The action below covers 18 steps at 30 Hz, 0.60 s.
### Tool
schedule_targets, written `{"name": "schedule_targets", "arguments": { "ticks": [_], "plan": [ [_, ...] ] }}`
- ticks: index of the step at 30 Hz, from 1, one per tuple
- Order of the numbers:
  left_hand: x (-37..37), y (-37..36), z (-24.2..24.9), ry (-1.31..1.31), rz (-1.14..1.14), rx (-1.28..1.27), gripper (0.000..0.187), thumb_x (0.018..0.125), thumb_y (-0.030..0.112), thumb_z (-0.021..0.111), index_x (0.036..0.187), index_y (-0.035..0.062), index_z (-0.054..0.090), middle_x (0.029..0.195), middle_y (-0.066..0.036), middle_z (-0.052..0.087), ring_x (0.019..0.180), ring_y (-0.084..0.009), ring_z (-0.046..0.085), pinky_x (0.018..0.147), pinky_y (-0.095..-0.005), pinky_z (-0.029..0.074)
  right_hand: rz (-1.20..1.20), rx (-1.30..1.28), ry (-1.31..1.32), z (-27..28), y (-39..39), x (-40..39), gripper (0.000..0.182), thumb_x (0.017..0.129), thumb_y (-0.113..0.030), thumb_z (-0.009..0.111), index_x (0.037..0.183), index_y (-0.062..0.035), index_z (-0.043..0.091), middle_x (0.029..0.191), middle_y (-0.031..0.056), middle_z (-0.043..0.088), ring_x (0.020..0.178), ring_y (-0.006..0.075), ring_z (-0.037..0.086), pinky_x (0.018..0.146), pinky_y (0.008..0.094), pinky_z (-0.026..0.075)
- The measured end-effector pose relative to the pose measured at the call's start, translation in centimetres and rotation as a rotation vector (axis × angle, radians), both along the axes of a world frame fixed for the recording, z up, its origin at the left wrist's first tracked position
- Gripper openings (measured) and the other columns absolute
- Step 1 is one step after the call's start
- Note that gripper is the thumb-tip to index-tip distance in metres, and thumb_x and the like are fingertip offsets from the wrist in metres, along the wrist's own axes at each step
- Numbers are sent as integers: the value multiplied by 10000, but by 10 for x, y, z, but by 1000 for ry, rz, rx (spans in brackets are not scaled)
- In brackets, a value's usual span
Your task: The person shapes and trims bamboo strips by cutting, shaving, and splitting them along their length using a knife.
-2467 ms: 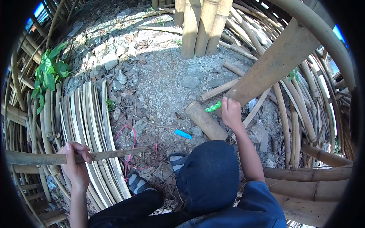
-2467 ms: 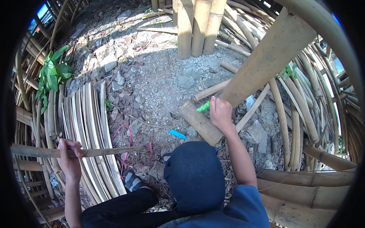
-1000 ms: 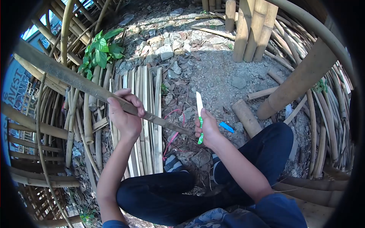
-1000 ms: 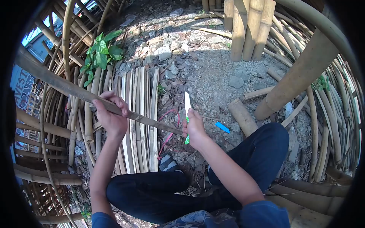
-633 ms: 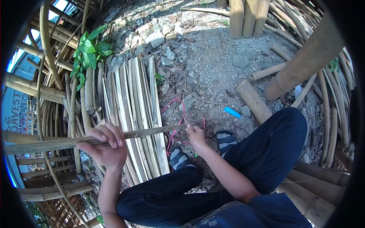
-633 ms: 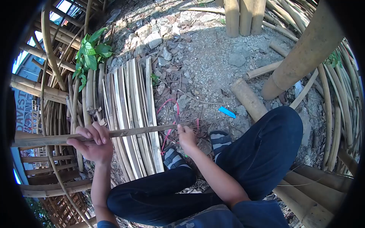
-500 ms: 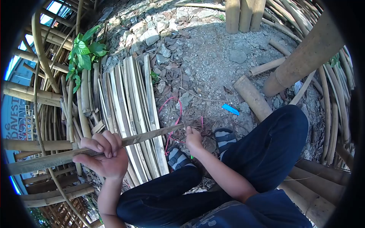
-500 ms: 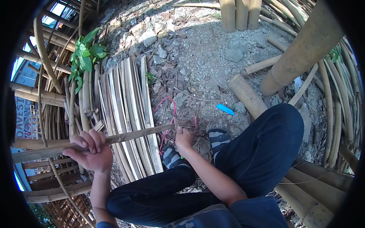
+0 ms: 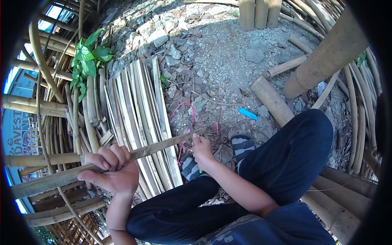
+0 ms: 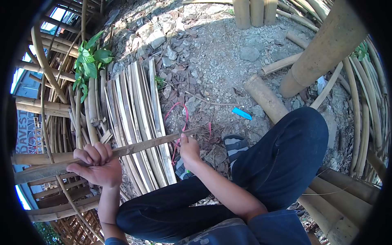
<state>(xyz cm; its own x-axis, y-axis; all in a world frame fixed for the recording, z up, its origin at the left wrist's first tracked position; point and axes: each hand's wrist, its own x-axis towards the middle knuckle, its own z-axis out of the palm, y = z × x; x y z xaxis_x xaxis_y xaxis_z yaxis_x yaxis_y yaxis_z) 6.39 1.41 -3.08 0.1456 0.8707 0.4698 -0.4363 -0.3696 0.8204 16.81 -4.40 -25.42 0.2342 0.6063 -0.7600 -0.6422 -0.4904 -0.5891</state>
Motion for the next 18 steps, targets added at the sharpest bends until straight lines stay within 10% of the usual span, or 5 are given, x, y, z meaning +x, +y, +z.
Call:
{"name": "schedule_targets", "arguments": {
  "ticks": [4,18],
  "plan": [
    [-5,2,-2,9,-210,67,531,910,638,335,713,145,313,517,22,231,447,-98,175,424,-254,165,66,-8,-96,-36,2,4,363,987,-332,460,725,-82,479,553,-27,377,384,85,288,337,290,200],
    [-4,-2,-4,20,-50,28,573,883,692,289,727,141,313,525,20,245,444,-102,188,427,-262,171,68,245,227,93,-18,-21,332,992,-372,433,796,-105,438,575,-46,347,400,39,273,337,226,193]
  ]
}}
